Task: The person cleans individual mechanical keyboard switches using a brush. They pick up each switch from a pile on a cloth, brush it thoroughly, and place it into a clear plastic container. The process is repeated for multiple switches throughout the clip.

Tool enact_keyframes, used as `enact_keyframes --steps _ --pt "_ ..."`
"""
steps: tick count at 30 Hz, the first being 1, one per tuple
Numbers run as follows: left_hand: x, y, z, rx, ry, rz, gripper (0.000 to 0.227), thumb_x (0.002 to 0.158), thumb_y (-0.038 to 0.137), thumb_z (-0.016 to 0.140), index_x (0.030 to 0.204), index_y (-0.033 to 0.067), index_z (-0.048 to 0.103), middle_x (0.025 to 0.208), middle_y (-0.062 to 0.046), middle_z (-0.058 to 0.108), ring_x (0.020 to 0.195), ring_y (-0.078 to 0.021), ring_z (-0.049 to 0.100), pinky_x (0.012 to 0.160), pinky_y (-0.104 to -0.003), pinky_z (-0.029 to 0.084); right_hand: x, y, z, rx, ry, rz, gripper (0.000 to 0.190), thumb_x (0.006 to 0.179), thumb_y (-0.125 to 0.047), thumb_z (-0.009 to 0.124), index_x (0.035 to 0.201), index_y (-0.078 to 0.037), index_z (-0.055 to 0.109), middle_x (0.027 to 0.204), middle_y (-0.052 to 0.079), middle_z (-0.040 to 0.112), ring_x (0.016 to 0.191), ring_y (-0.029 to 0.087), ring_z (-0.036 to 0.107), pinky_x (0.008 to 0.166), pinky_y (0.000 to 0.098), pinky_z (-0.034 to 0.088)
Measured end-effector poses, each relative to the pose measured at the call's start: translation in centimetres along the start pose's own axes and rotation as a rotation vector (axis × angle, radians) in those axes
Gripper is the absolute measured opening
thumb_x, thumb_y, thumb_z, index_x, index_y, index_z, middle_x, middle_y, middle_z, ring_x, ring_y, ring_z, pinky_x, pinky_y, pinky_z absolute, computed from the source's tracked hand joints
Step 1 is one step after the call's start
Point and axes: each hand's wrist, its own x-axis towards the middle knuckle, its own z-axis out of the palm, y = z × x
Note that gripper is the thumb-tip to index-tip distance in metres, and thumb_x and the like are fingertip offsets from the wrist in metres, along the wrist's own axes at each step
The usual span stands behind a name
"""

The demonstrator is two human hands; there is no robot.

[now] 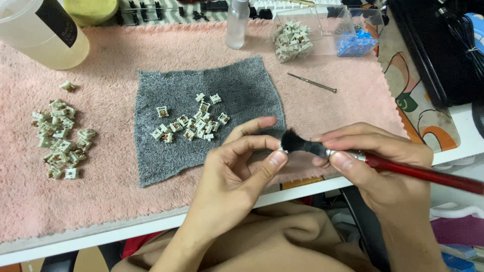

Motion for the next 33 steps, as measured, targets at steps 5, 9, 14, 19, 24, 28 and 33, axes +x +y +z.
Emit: enact_keyframes --steps 5,9,14,19,24,28,33 --pt "0.0 0.5 0.0 0.04 -0.011 0.025 0.014 0.106 0.012 0.079 0.119 0.011 0.081 0.161 -0.02 0.062 0.153 -0.0208 0.066 0.119 -0.032 0.061 -0.7 1.7 -0.1 0.169 0.009 -0.007 0.015 0.093 0.003 0.076 0.107 0.007 0.078 0.119 0.032 0.082 0.112 0.039 0.086 0.084 0.041 0.081" --pt "0.0 0.3 0.2 0.015 -0.019 0.029 0.014 0.107 0.013 0.078 0.12 0.0102 0.08 0.162 -0.02 0.061 0.151 -0.0207 0.067 0.12 -0.033 0.064 -1.2 2.1 0.2 0.175 0.023 -0.05 0.013 0.094 0.004 0.074 0.106 0.008 0.075 0.124 0.034 0.08 0.11 0.039 0.086 0.088 0.0406 0.08" --pt "-0.3 1.6 0.0 0.208 0.011 0.028 0.013 0.105 0.018 0.079 0.117 0.0154 0.082 0.162 -0.016 0.065 0.147 -0.018 0.07 0.11 -0.029 0.066 0.2 0.1 -0.5 -0.104 -0.043 -0.098 0.014 0.092 0.005 0.08 0.106 0.01 0.08 0.115 0.028 0.085 0.106 0.034 0.087 0.094 0.0363 0.073" --pt "-0.1 1.8 0.1 0.33 0.007 0.148 0.017 0.111 0.019 0.073 0.124 0.0138 0.081 0.158 -0.015 0.07 0.149 -0.0227 0.07 0.128 -0.037 0.049 -0.4 2.0 -0.6 -0.087 0.051 -0.165 0.014 0.093 0.001 0.078 0.105 0.009 0.077 0.115 0.03 0.083 0.11 0.038 0.085 0.104 0.0406 0.068" --pt "-0.1 2.1 0.3 0.27 0.039 0.104 0.019 0.113 0.014 0.069 0.126 0.008 0.082 0.128 -0.008 0.081 0.117 -0.0148 0.078 0.102 -0.028 0.064 -1.3 1.6 0.7 0.213 0.12 0.032 0.016 0.1 0.001 0.07 0.112 0.012 0.073 0.106 0.031 0.079 0.061 0.033 0.08 0.069 0.036 0.069" --pt "-0.4 1.8 0.6 0.06 0.079 -0.054 0.03 0.112 0.012 0.071 0.137 0.0041 0.085 0.102 -0.007 0.082 0.082 -0.0093 0.071 0.075 -0.023 0.064 -1.4 1.2 1.2 0.146 0.096 0.01 0.023 0.106 -0.009 0.07 0.116 0.011 0.073 0.086 0.025 0.079 0.066 0.029 0.081 0.07 0.0329 0.07" --pt "-0.3 2.1 0.2 0.183 0.044 0.015 0.032 0.112 0.013 0.071 0.14 0.0037 0.085 0.094 -0.004 0.075 0.081 -0.0094 0.07 0.081 -0.022 0.065 -1.5 0.9 1.3 0.17 0.066 -0.004 0.026 0.101 -0.012 0.075 0.117 0.008 0.073 0.087 0.026 0.08 0.066 0.029 0.086 0.069 0.0332 0.073"
